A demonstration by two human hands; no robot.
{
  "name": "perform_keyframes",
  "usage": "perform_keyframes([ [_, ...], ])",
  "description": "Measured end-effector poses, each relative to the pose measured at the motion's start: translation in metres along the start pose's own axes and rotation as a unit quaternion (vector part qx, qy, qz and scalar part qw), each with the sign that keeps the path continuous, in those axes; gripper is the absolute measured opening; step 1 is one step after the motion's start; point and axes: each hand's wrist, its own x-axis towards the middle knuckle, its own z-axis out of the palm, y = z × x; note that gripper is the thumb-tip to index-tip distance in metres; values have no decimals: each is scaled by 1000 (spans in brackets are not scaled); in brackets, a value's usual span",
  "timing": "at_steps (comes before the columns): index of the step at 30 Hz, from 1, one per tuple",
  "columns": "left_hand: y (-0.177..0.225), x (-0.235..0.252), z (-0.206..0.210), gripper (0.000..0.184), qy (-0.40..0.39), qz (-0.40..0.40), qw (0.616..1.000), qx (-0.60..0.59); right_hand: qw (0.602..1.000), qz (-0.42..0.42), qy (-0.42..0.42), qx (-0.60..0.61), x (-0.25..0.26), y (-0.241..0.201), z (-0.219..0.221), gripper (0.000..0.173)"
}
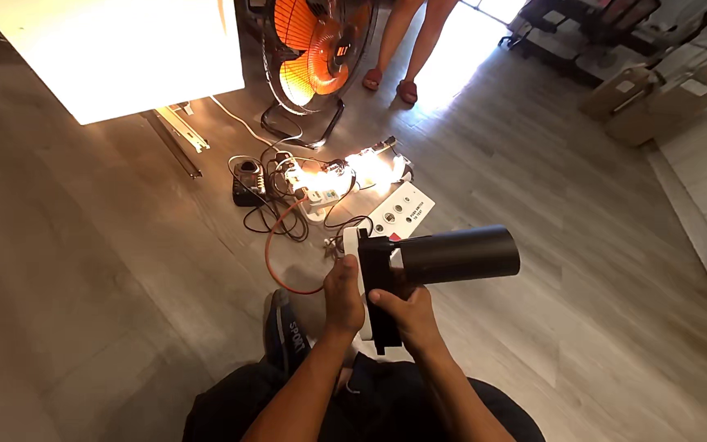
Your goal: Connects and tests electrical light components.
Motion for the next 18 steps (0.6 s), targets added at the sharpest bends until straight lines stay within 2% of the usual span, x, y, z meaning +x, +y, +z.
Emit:
perform_keyframes([
  [6,-4,-9,3,48,-24,26,999,-4,1000,3,17,17,2,-5,-2,51],
  [9,-1,-9,1,44,-25,13,1000,13,999,11,12,32,1,0,-2,50],
  [13,3,-3,-1,43,-23,-13,1000,8,1000,7,-14,12,-6,4,-7,61],
  [18,-5,-8,3,43,-28,-35,999,-2,999,10,4,31,-2,5,-11,52],
])
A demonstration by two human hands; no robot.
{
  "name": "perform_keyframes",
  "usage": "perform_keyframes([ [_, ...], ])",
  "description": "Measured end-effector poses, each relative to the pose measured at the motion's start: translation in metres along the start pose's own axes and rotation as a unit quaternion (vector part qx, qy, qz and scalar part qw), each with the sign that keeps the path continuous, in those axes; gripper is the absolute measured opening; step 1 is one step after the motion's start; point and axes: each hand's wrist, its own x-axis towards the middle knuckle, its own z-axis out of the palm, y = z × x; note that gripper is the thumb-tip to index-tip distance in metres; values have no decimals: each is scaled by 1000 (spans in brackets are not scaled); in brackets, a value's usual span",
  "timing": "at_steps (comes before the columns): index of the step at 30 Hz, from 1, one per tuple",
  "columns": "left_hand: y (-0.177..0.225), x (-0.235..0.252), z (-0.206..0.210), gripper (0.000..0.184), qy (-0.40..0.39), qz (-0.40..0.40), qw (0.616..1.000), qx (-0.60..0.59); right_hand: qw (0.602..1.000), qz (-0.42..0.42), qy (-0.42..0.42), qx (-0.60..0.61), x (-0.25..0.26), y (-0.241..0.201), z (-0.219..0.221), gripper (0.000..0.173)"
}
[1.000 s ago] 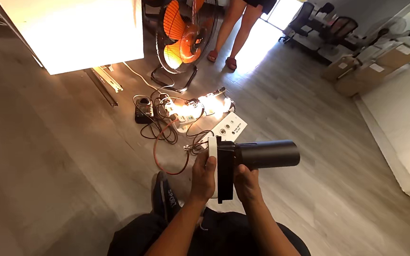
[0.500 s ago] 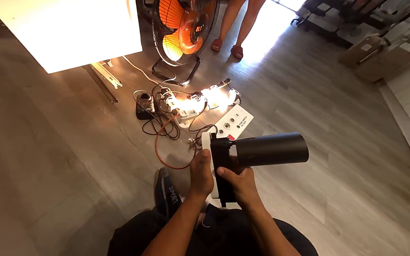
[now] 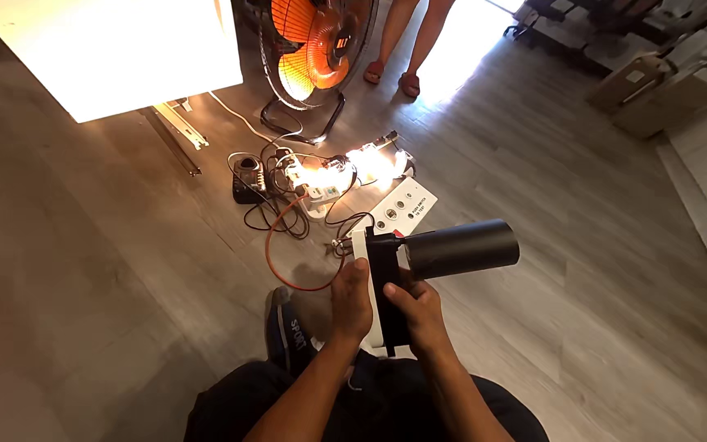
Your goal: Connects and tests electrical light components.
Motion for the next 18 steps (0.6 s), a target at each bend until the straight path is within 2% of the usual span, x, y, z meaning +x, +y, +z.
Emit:
perform_keyframes([
  [4,1,-3,-3,46,-9,26,999,29,1000,-17,-20,4,1,2,-6,62],
  [7,6,7,-10,78,-27,34,999,31,998,-52,-21,-6,0,9,-5,67],
  [8,7,13,-13,83,-26,25,999,20,998,-61,-13,-12,-2,13,-3,65],
  [10,8,20,-21,76,-25,-24,999,-32,997,-72,10,-40,-4,23,0,60],
  [12,13,24,-24,59,-24,-75,995,-66,994,-84,19,-60,-4,35,2,57],
  [14,18,26,-22,39,-5,-88,993,-73,993,-91,13,-77,-3,43,3,54],
  [18,13,26,-18,34,18,-93,988,-119,985,-118,-20,-121,-5,51,7,39],
])
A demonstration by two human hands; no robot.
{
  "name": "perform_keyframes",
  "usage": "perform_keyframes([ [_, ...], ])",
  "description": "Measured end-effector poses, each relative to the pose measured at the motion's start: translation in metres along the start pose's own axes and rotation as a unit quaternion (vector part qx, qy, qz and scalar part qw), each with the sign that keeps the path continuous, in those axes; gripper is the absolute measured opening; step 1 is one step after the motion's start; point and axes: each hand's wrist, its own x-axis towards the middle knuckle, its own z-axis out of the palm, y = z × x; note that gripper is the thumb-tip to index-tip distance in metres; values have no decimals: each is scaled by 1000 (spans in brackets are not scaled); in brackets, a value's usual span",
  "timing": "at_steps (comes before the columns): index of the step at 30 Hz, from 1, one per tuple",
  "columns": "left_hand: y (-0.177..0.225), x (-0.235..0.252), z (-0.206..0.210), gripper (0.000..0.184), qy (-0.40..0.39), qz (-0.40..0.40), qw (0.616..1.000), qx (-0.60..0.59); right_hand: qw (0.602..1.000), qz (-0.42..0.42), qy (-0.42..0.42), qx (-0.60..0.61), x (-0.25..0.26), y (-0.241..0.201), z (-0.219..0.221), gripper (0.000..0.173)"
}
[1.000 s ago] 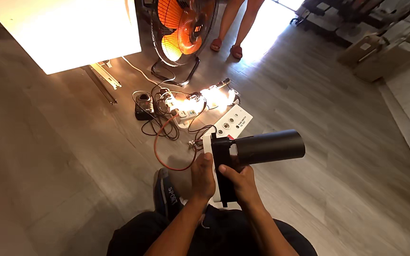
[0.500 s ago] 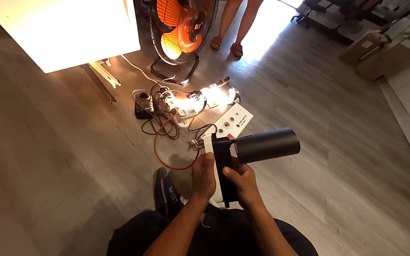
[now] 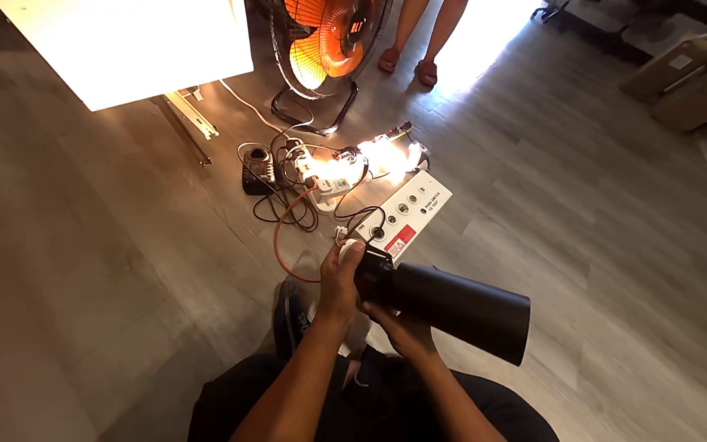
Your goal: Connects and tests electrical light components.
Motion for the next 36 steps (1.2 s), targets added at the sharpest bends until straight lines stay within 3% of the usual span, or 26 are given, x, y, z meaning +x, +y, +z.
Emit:
perform_keyframes([
  [4,-8,0,3,32,53,-1,998,-24,998,-57,-13,-16,-4,11,1,36],
  [8,-12,-1,4,27,70,8,997,-11,1000,-20,-6,-6,-6,16,2,41],
  [16,-11,0,-5,50,-32,59,998,-12,1000,-18,3,10,-2,1,3,40],
  [19,-9,-2,-3,45,-11,54,998,-11,999,-47,-14,12,-4,3,3,34],
  [29,-18,0,2,27,65,85,994,-1,1000,-26,-3,18,-5,12,6,36],
  [31,-20,0,-1,34,46,92,995,-10,999,-45,-3,6,-5,10,6,37],
  [34,-19,1,-8,58,-17,92,995,-24,997,-68,-23,12,-4,9,3,39],
  [36,-16,1,-6,56,-26,82,996,-16,998,-66,-22,2,-4,8,2,40],
])
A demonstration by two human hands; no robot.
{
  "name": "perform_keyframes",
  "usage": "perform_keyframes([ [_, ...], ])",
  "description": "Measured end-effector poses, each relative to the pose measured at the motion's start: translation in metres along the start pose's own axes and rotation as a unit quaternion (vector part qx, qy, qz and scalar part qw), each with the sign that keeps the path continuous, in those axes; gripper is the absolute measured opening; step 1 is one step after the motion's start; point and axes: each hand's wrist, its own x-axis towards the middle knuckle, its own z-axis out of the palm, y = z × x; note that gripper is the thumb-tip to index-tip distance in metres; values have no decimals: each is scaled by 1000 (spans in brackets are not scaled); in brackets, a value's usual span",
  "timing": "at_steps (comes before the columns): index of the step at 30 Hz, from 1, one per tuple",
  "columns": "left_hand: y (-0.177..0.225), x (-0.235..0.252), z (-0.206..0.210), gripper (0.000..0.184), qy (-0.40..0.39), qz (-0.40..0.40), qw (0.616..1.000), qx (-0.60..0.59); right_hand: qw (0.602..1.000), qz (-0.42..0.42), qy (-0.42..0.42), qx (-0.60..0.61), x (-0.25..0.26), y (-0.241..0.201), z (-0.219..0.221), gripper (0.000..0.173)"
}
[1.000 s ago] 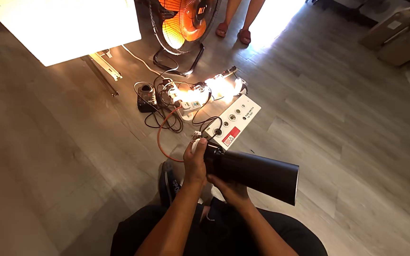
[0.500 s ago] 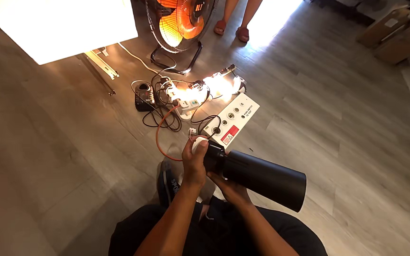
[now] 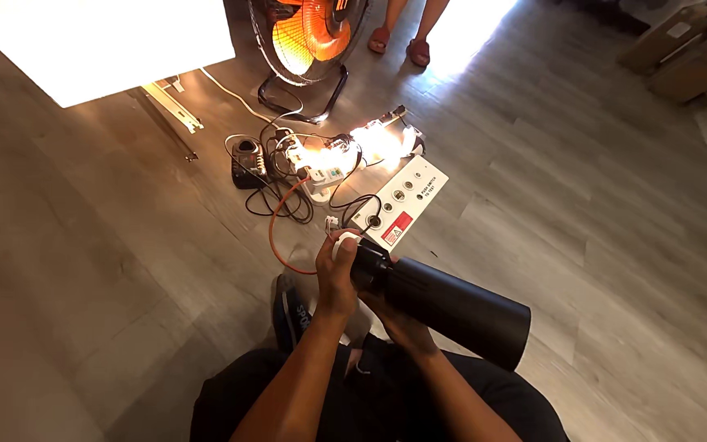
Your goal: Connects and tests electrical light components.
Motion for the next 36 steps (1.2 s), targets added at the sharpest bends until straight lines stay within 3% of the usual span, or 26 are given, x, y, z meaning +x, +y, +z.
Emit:
perform_keyframes([
  [3,3,1,2,32,29,-35,999,-4,1000,14,-3,-22,-2,-1,1,36],
  [6,5,1,2,26,43,-53,998,-16,999,50,9,-6,-2,-5,4,35],
  [10,3,-2,1,41,1,-33,999,-21,993,96,44,57,2,0,4,42],
  [15,-1,0,-3,57,-57,-8,998,-6,992,91,58,61,4,0,2,46],
  [19,7,2,4,32,25,-35,999,30,999,40,28,-15,-3,-2,7,31],
  [22,7,2,3,23,65,-43,996,36,998,47,28,-23,-4,-1,11,31],
  [24,4,3,-2,38,39,-42,998,35,998,55,29,-20,-2,1,9,32],
  [26,6,3,-3,65,-2,-46,999,22,997,63,38,-1,1,2,6,33],
  [28,9,3,0,74,-18,-50,999,7,996,76,47,14,2,0,4,34],
  [36,7,7,-4,48,8,-86,996,35,999,42,28,-4,1,2,6,31],
])
